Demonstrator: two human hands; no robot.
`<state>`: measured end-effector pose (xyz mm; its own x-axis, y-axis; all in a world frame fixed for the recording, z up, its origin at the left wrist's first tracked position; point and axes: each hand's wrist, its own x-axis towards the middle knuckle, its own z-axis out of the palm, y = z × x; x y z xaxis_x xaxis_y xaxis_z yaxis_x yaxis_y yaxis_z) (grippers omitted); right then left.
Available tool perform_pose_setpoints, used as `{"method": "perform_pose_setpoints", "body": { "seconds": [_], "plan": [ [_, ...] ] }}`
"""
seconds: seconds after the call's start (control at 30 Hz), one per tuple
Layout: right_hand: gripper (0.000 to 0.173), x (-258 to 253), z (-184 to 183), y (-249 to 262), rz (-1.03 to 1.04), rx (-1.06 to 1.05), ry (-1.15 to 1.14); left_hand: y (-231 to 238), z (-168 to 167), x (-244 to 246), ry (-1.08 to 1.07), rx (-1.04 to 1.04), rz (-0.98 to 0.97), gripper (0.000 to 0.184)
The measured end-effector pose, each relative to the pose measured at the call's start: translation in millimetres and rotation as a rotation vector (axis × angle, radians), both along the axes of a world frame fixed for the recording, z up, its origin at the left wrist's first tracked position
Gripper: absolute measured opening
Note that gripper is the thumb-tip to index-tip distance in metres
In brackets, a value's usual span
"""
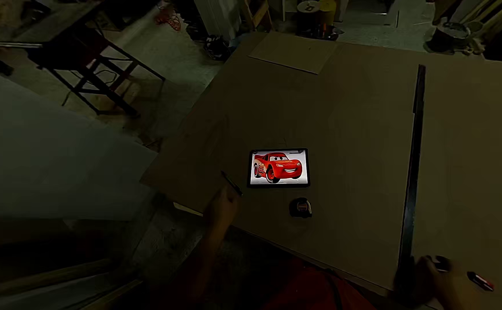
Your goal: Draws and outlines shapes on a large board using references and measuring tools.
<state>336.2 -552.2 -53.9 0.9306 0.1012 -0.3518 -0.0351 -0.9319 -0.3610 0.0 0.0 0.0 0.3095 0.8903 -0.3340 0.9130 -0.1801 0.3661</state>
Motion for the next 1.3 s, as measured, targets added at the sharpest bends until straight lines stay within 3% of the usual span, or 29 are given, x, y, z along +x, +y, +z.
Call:
{"method": "perform_pose_setpoints", "body": {
  "seconds": [0.1,0.23,0.33,0.43,0.5,0.6,0.67,0.77,0.8,0.9,1.0,1.07,1.17,1.3],
  "plan": [
    [0.06,18.9,28.1,-31.5,-0.054,-0.084,0.012,42.3,-16.3,6.0,0.03,-0.01,0.073,0.07],
    [0.061,46.2,44.0,-35.0,-0.015,-0.041,-0.066,53.6,-34.6,18.5,0.163,-0.048,0.087,0.076],
    [0.058,36.5,51.1,32.6,0.19,0.089,-0.064,45.1,-34.2,21.3,0.234,-0.061,0.011,0.07],
    [0.047,-1.7,42.6,143.6,0.415,0.199,0.035,39.1,-35.0,19.8,0.344,-0.092,-0.061,0.073],
    [0.055,-38.7,32.2,212.6,0.582,0.196,0.136,30.8,-32.5,9.9,0.323,-0.068,-0.071,0.063],
    [0.082,-89.1,18.8,294.3,0.738,0.099,0.174,22.6,-12.1,-2.5,0.058,-0.023,-0.035,0.043],
    [0.092,-111.6,16.4,328.7,0.746,-0.014,0.177,20.1,2.3,-11.0,-0.192,-0.099,-0.044,0.038],
    [0.083,-118.9,19.3,355.1,0.703,-0.144,0.215,24.0,14.4,-13.1,-0.385,-0.19,-0.108,0.054],
    [0.081,-114.5,21.5,358.0,0.671,-0.119,0.257,27.6,16.3,-10.5,-0.387,-0.187,-0.126,0.049],
    [0.072,-111.7,31.6,345.0,0.416,0.321,0.537,38.2,28.7,-11.7,-0.334,-0.172,-0.296,0.023],
    [0.066,-134.6,59.6,334.4,0.075,0.925,0.751,49.0,27.8,-11.4,-0.476,-0.159,-0.515,0.023],
    [0.065,-161.0,71.8,339.9,0.026,1.185,0.735,57.7,24.9,-10.0,-0.543,-0.264,-0.597,0.021],
    [0.061,-206.0,82.3,372.8,0.056,1.371,0.654,74.3,26.5,-6.4,-0.493,-0.651,-0.59,0.018],
    [0.047,-260.5,97.3,422.8,0.115,1.385,0.503,87.7,36.1,-7.5,-0.469,-1.109,-0.506,0.023]
  ]
}}
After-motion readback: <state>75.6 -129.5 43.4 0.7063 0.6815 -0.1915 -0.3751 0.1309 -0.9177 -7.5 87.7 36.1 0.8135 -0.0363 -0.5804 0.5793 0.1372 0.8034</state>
